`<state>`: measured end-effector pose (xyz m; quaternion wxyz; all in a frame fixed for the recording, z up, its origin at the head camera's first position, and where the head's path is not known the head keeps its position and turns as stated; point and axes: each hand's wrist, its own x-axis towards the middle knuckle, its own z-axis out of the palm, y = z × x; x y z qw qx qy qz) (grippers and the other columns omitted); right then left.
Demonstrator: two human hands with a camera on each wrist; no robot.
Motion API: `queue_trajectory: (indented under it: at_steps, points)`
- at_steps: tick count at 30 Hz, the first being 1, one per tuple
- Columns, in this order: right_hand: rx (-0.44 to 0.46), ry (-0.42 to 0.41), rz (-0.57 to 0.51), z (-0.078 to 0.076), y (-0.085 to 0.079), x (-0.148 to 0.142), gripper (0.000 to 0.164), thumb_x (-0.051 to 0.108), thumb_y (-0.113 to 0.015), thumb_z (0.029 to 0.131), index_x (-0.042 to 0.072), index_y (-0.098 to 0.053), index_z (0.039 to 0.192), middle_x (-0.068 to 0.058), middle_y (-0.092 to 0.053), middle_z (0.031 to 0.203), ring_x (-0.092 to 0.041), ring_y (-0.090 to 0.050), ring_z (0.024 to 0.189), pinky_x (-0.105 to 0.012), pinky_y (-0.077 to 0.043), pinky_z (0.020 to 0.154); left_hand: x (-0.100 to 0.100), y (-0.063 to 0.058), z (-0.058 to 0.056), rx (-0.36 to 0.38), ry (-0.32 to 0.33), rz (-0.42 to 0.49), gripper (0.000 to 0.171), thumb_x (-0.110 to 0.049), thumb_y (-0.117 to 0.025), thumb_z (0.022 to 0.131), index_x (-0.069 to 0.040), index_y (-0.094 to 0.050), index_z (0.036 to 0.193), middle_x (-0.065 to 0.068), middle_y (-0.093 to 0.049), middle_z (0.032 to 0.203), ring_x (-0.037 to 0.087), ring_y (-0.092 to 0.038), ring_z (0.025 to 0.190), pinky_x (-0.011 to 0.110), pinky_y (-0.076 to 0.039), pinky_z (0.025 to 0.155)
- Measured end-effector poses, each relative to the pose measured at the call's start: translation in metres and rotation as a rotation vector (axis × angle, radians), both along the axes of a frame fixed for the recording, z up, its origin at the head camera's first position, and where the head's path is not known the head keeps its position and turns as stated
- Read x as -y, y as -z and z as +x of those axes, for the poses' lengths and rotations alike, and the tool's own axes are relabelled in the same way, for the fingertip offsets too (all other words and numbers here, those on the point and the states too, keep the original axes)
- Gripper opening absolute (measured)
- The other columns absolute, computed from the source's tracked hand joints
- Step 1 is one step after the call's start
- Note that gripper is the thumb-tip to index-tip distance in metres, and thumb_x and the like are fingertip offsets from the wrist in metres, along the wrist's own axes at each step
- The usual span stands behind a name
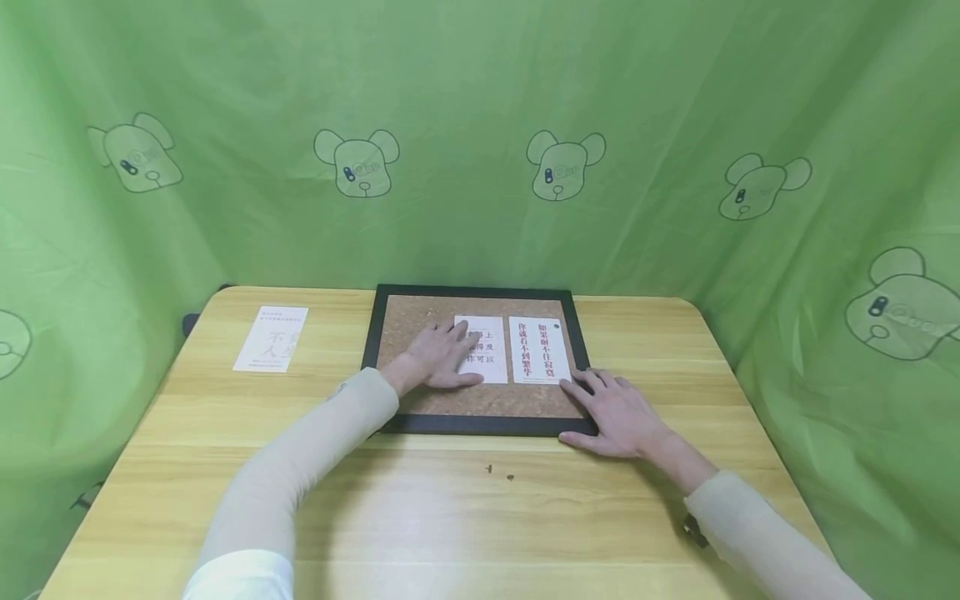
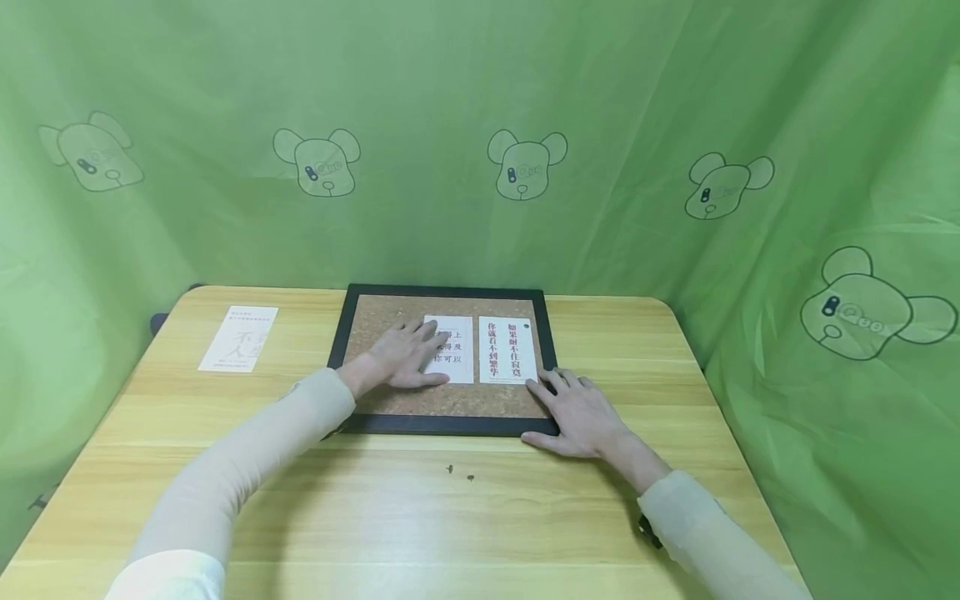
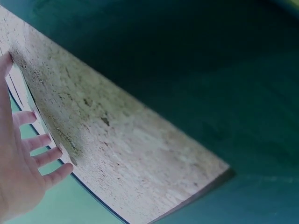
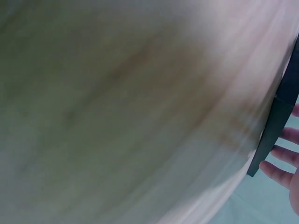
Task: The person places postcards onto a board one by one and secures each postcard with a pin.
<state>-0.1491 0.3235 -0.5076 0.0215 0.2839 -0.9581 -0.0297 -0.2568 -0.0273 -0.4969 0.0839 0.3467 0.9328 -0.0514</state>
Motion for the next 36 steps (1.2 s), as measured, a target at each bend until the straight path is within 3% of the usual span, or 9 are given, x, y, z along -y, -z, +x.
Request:
queue_trajectory:
  at_steps: [12, 24, 36]
  points:
    - [-0.025, -0.013, -0.012, 0.002, -0.003, -0.002, 0.092, 0.085, -0.055, 0.089, 0.019, -0.055, 0.153, -0.014, -0.055, 0.155, -0.041, -0.056, 0.138, -0.064, -0.05, 0.11, 0.0, -0.002, 0.0, -0.015, 0.016, 0.004, 0.093, -0.08, -0.038, 0.099, -0.018, -0.029, 0.168, 0.019, -0.033, 0.172, 0.045, -0.03, 0.16, 0.064, -0.032, 0.128]
    - [-0.037, 0.017, -0.065, 0.01, -0.01, 0.004, 0.082, 0.079, -0.06, 0.09, 0.018, -0.063, 0.145, -0.011, -0.06, 0.148, -0.036, -0.058, 0.133, -0.061, -0.054, 0.105, 0.0, -0.004, 0.0, -0.017, 0.019, -0.014, 0.094, -0.081, -0.035, 0.099, -0.019, -0.029, 0.168, 0.019, -0.032, 0.172, 0.045, -0.03, 0.16, 0.064, -0.03, 0.129]
    - [-0.067, -0.025, -0.126, 0.019, -0.019, 0.018, 0.07, 0.071, -0.067, 0.09, 0.021, -0.068, 0.139, -0.008, -0.065, 0.136, -0.031, -0.062, 0.123, -0.058, -0.057, 0.099, -0.001, -0.003, -0.002, -0.029, 0.019, -0.032, 0.094, -0.083, -0.034, 0.098, -0.02, -0.028, 0.168, 0.018, -0.033, 0.172, 0.045, -0.03, 0.16, 0.064, -0.03, 0.129]
